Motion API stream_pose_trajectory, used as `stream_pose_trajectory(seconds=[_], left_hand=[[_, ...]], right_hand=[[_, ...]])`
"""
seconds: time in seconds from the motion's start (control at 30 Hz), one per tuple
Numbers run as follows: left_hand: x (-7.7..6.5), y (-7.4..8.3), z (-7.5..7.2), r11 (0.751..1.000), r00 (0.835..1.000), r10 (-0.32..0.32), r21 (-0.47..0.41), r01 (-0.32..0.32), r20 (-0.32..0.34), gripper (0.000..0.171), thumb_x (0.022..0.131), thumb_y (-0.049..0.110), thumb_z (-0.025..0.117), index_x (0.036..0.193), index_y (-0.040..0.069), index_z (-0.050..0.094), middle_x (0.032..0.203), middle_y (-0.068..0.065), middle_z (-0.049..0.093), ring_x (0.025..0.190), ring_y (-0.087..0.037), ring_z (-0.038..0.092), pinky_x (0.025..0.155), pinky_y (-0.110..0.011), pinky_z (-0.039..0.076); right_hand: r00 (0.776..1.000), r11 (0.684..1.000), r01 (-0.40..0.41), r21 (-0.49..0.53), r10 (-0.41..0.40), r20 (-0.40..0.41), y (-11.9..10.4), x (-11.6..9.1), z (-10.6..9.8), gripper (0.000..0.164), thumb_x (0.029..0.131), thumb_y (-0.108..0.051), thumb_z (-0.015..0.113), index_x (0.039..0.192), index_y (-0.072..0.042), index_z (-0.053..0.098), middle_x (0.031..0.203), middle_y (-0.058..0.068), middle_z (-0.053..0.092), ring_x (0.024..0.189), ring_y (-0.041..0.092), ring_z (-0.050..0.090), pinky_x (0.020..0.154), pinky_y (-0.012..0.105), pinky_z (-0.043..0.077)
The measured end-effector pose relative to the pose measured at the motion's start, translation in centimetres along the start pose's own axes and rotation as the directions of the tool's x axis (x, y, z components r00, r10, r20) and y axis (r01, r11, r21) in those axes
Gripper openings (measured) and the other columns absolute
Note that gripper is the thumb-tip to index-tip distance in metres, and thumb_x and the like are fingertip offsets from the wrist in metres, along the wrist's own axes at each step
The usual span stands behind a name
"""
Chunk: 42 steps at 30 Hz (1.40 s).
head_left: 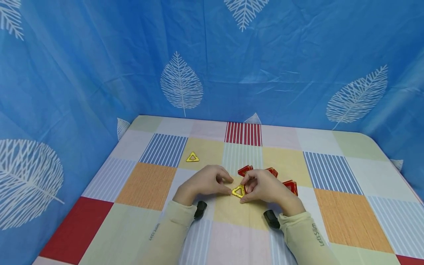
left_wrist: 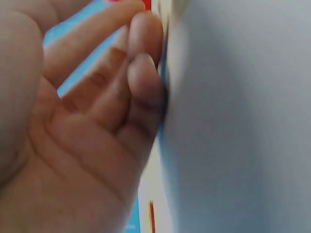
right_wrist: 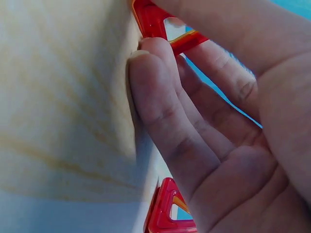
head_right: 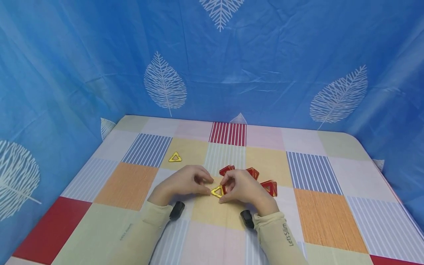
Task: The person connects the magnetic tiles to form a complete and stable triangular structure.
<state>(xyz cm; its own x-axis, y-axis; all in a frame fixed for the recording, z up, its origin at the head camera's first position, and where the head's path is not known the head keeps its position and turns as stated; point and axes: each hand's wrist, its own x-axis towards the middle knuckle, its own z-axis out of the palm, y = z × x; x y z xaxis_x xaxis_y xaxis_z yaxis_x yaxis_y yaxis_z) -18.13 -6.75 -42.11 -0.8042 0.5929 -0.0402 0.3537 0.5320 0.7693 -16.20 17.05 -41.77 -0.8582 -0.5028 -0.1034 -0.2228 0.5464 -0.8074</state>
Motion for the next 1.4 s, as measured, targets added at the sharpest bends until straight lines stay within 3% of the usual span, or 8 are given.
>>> stream_pose_trajectory(seconds=[0.1, 0.17, 0.27, 0.43, 0.53, 0.83, 1.2, 1.4], left_hand=[[-0.4, -0.6, -0.9, 0.996, 0.988, -0.085, -0.005, 0.085, -0.126, 0.024, 0.084, 0.014, 0.083, 0.107, 0.009, 0.079, 0.102, 0.003, 0.069, 0.083, -0.01, 0.06, 0.074, -0.03, 0.051], [-0.7, -1.0, -1.5, 0.989, 0.963, -0.145, -0.014, 0.146, -0.228, 0.022, 0.085, 0.013, 0.082, 0.106, 0.01, 0.078, 0.1, 0.001, 0.07, 0.084, -0.013, 0.061, 0.076, -0.034, 0.051], [-1.0, -1.8, -2.4, 0.971, 0.901, -0.24, -0.074, 0.229, -0.362, 0.022, 0.085, 0.014, 0.081, 0.106, 0.01, 0.077, 0.1, -0.002, 0.068, 0.089, -0.019, 0.061, 0.079, -0.038, 0.051], [-1.6, -3.2, -3.6, 0.922, 0.776, -0.386, -0.178, 0.344, -0.5, 0.035, 0.083, 0.017, 0.081, 0.116, 0.007, 0.073, 0.114, -0.01, 0.064, 0.105, -0.029, 0.059, 0.088, -0.046, 0.048], [-1.8, -3.7, -4.1, 0.898, 0.739, -0.435, -0.184, 0.4, -0.515, 0.044, 0.085, 0.018, 0.08, 0.125, 0.005, 0.069, 0.124, -0.016, 0.059, 0.114, -0.033, 0.056, 0.093, -0.048, 0.047], [-2.1, -3.7, -4.2, 0.871, 0.744, -0.466, -0.101, 0.481, -0.479, 0.051, 0.096, 0.019, 0.069, 0.141, -0.002, 0.056, 0.14, -0.023, 0.049, 0.127, -0.04, 0.049, 0.103, -0.052, 0.041], [-2.1, -3.1, -3.6, 0.858, 0.728, -0.458, -0.041, 0.512, -0.511, 0.035, 0.09, 0.014, 0.078, 0.122, 0.001, 0.071, 0.132, -0.021, 0.055, 0.125, -0.039, 0.052, 0.101, -0.05, 0.043], [-1.7, -2.4, -3.6, 0.873, 0.766, -0.47, -0.1, 0.478, -0.44, 0.034, 0.093, 0.018, 0.075, 0.122, 0.002, 0.069, 0.124, -0.015, 0.063, 0.118, -0.033, 0.057, 0.097, -0.048, 0.046]], right_hand=[[1.0, 1.0, -0.007, 0.0, 0.007, 0.004, 0.0, 0.0, 0.0, 0.04, 0.066, -0.014, 0.096, 0.093, -0.005, 0.068, 0.076, 0.002, 0.066, 0.066, 0.018, 0.064, 0.06, 0.028, 0.054], [1.0, 1.0, -0.008, 0.0, 0.008, 0.004, 0.0, 0.0, 0.0, 0.04, 0.066, -0.013, 0.096, 0.093, -0.005, 0.068, 0.076, 0.001, 0.066, 0.066, 0.018, 0.064, 0.06, 0.029, 0.054], [1.0, 1.0, -0.01, 0.006, 0.01, 0.0, 0.0, -0.1, -0.1, 0.04, 0.066, -0.013, 0.096, 0.093, -0.005, 0.068, 0.077, 0.002, 0.066, 0.067, 0.019, 0.064, 0.06, 0.029, 0.054], [1.0, 1.0, -0.011, 0.019, 0.011, -0.001, 0.0, -0.2, -0.1, 0.039, 0.066, -0.013, 0.096, 0.094, -0.005, 0.068, 0.078, 0.002, 0.066, 0.067, 0.019, 0.064, 0.06, 0.029, 0.054], [1.0, 1.0, 0.002, 0.01, -0.002, -0.002, 0.0, -0.2, -0.1, 0.039, 0.067, -0.013, 0.095, 0.095, -0.005, 0.069, 0.079, 0.002, 0.066, 0.066, 0.019, 0.064, 0.06, 0.029, 0.054], [1.0, 1.0, 0.027, -0.008, -0.027, 0.006, -0.4, 0.0, 0.3, 0.039, 0.069, -0.013, 0.094, 0.099, -0.005, 0.071, 0.081, 0.0, 0.068, 0.065, 0.017, 0.064, 0.062, 0.029, 0.054], [0.999, 0.999, 0.041, -0.019, -0.041, 0.014, -0.6, 0.2, 0.9, 0.039, 0.068, -0.014, 0.094, 0.098, -0.006, 0.07, 0.079, -0.002, 0.069, 0.063, 0.015, 0.064, 0.061, 0.029, 0.054], [1.0, 0.999, 0.029, -0.018, -0.029, 0.01, -0.5, 0.3, 0.8, 0.04, 0.068, -0.015, 0.095, 0.098, -0.007, 0.07, 0.079, -0.002, 0.069, 0.063, 0.015, 0.064, 0.061, 0.029, 0.054]])
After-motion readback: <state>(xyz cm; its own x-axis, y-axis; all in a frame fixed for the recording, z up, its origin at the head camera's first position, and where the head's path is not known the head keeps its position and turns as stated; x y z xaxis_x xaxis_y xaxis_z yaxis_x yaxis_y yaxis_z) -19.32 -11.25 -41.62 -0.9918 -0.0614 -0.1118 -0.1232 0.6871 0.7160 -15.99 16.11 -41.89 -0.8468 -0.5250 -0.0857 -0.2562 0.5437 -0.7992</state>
